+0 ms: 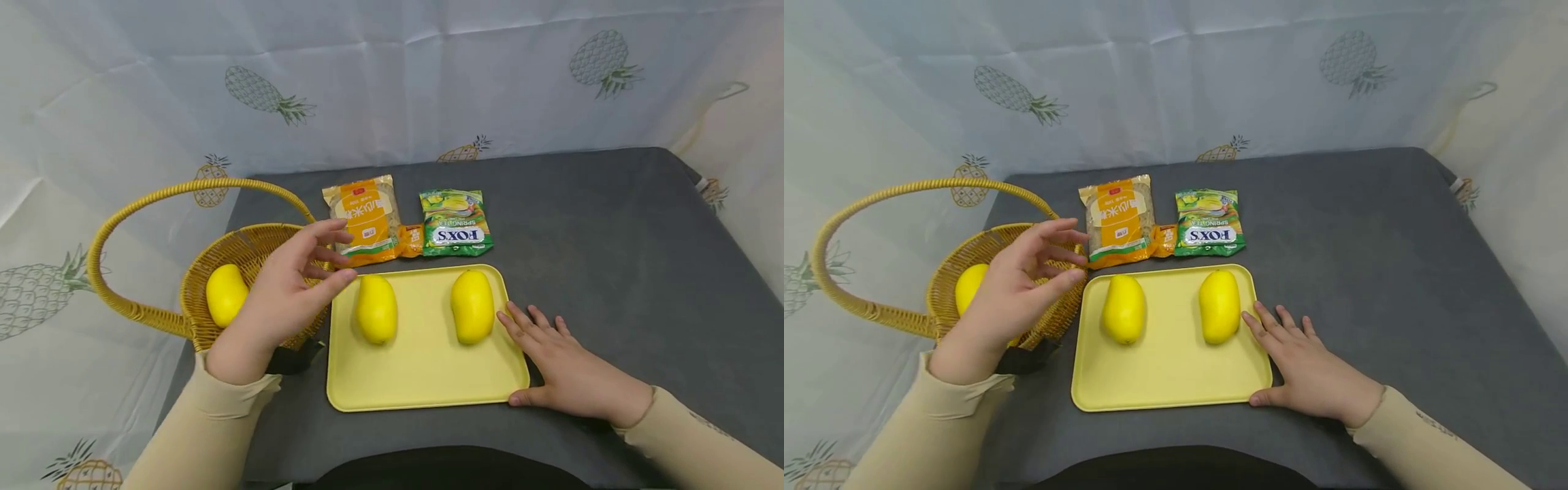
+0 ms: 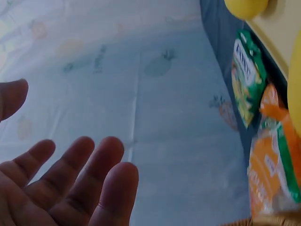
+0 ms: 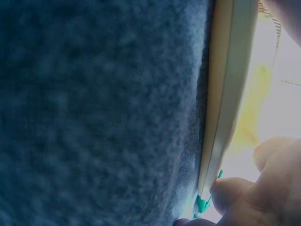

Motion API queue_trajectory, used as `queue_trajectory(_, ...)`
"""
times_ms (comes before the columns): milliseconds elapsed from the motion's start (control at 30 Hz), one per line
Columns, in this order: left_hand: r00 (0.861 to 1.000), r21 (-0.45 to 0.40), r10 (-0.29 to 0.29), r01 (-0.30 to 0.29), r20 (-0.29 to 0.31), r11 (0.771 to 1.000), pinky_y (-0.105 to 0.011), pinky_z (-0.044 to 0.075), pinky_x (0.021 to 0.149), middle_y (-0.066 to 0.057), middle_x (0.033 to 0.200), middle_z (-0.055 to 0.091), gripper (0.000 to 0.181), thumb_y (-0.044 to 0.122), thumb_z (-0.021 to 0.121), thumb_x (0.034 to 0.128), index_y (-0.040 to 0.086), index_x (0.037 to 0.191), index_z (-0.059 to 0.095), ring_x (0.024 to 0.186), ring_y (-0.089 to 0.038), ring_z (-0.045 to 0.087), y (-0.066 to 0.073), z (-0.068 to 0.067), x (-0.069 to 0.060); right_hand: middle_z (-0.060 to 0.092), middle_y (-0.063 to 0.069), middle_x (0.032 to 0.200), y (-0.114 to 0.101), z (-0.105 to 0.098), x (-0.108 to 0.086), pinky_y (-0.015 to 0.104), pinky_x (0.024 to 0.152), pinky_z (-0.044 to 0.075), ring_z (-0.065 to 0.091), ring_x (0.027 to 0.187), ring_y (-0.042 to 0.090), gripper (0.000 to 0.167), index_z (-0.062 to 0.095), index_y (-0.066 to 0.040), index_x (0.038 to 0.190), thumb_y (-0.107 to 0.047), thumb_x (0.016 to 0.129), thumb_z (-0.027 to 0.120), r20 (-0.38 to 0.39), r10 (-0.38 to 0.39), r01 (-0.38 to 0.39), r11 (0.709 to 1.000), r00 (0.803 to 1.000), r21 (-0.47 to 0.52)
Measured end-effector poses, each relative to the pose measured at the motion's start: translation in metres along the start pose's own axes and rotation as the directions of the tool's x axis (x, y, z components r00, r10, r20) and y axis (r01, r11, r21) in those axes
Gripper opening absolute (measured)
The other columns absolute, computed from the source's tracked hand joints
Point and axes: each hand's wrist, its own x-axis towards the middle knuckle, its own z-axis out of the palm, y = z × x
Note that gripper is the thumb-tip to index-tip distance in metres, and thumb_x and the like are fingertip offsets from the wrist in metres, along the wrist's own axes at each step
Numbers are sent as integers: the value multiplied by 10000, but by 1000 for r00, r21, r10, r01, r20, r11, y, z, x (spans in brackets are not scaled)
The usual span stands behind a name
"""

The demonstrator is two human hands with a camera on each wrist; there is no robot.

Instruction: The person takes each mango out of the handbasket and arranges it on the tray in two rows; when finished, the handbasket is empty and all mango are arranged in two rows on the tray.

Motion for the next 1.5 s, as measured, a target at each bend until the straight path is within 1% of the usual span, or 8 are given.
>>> queue_trajectory(133,998,100,-68,67,3,993,-246,579,941,-101,1483,689,617,183,779,1054,167,1628,553,1220,-279,744,-9,-34,0,108,125,1865,1,-1,-2,886,1204,124,131,1642,629,1261,175,-262,1794,-760,830,817,2,13,-13,1000,1000,6)
queue_trajectory(233,988,171,-149,142,31,975,-368,580,987,-85,1502,675,611,267,755,1077,203,1644,536,1272,-294,716,-19,-57,3,103,126,1866,3,-1,-3,886,1207,112,129,1640,634,1268,171,-259,1795,-782,826,801,2,18,-18,1000,1000,9)
queue_trajectory(333,967,233,-248,228,62,945,-525,571,1020,-69,1513,658,617,334,729,1091,244,1660,508,1301,-304,693,-33,-76,7,105,130,1865,4,0,-4,888,1206,112,132,1638,637,1270,174,-255,1794,-795,823,789,0,18,-18,1000,1000,8)
queue_trajectory(500,922,328,-360,299,142,896,-608,555,1036,-165,1538,636,653,367,712,1096,151,1669,484,1319,-372,664,-64,-95,12,108,133,1865,3,0,-4,892,1200,119,135,1635,641,1268,177,-260,1794,-808,820,779,1,16,-16,1000,1000,6)
queue_trajectory(733,857,488,-459,304,234,818,-637,544,1027,-256,1506,635,725,410,721,1075,45,1650,474,1270,-443,668,-89,-93,8,112,149,1861,3,0,-4,894,1199,113,130,1636,641,1267,181,-261,1793,-796,819,789,6,20,-20,1000,1000,17)
queue_trajectory(933,825,546,-507,313,249,777,-683,512,1053,-324,1489,623,767,397,725,1057,-6,1650,452,1308,-519,626,-97,-85,4,115,154,1860,3,0,-4,893,1200,113,128,1638,638,1268,182,-261,1793,-804,818,783,8,21,-21,1000,1000,16)
queue_trajectory(1300,771,572,-556,316,311,757,-586,568,983,-339,1448,641,764,350,769,973,-27,1591,526,1245,-449,667,-98,-72,7,106,151,1862,3,-3,-1,892,1202,113,123,1640,635,1263,173,-269,1794,-815,822,768,13,6,-6,1000,1000,11)
queue_trajectory(1500,755,577,-557,297,347,761,-475,565,899,-283,1454,662,664,275,806,905,-23,1474,639,1121,-336,661,-101,-66,5,112,156,1860,1,-3,1,894,1200,115,117,1642,633,1262,177,-270,1794,-800,821,782,22,1,-2,1000,1000,18)
